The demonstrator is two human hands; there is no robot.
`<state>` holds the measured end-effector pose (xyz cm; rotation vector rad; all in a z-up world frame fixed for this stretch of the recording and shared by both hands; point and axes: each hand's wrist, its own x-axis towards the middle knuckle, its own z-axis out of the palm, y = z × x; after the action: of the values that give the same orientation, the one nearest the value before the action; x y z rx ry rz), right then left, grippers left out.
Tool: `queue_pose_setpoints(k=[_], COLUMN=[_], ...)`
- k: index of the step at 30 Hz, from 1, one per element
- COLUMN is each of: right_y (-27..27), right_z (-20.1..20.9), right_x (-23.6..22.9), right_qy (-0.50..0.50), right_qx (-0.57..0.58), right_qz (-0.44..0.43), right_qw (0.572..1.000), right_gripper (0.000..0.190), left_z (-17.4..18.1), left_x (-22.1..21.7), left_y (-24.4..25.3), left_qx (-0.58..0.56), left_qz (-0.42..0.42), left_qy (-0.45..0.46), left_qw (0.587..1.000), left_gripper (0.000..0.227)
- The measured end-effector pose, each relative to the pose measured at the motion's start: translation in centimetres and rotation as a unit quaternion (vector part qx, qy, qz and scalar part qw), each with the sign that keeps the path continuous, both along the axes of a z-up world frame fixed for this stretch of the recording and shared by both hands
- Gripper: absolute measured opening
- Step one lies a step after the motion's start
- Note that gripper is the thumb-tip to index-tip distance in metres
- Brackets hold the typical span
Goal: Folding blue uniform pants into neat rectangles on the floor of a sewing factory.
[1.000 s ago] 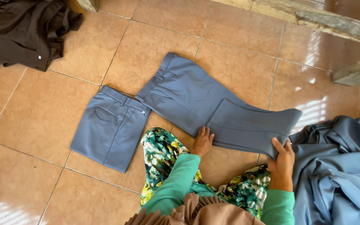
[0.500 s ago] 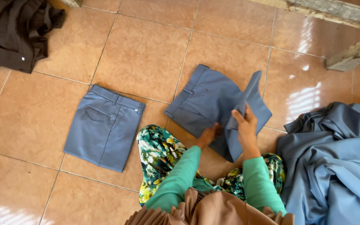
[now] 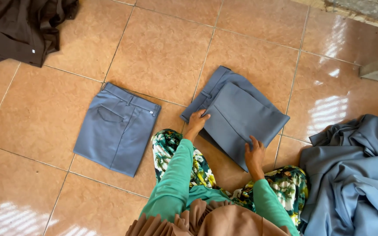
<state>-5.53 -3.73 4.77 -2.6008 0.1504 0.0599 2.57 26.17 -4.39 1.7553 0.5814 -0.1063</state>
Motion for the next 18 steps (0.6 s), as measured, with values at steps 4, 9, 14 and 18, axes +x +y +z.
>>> queue_pose_setpoints(k=[4,9,14,18], right_y=[0.6,1.4,-2.5,-6.9], right_z=[-0.3,-1.0,-2.6,-5.4], right_x=[-1.4,-1.6,-0.1,1.4], right_qy=[0.043,0.112,0.103,0.049], right_qx=[-0.047,-0.114,-0.156,-0.181], right_qz=[0.032,0.102,0.079,0.023], right_qw=[0.997,0.982,0.979,0.982], right_gripper=[0.046,0.058,0.061,0.048], left_z=[2.1,5.4,-1.4,9.1], left_x=[-0.1,-2.8,-2.6,-5.1], left_y=[4.2,5.4,3.8,-0.7], left_qx=[0.149,0.25,0.249,0.32], left_qz=[0.002,0.011,-0.08,-0.155], left_qy=[0.049,0.129,0.197,0.221], left_qw=[0.988,0.959,0.945,0.908], left_gripper=[0.035,0.051,0.073,0.088])
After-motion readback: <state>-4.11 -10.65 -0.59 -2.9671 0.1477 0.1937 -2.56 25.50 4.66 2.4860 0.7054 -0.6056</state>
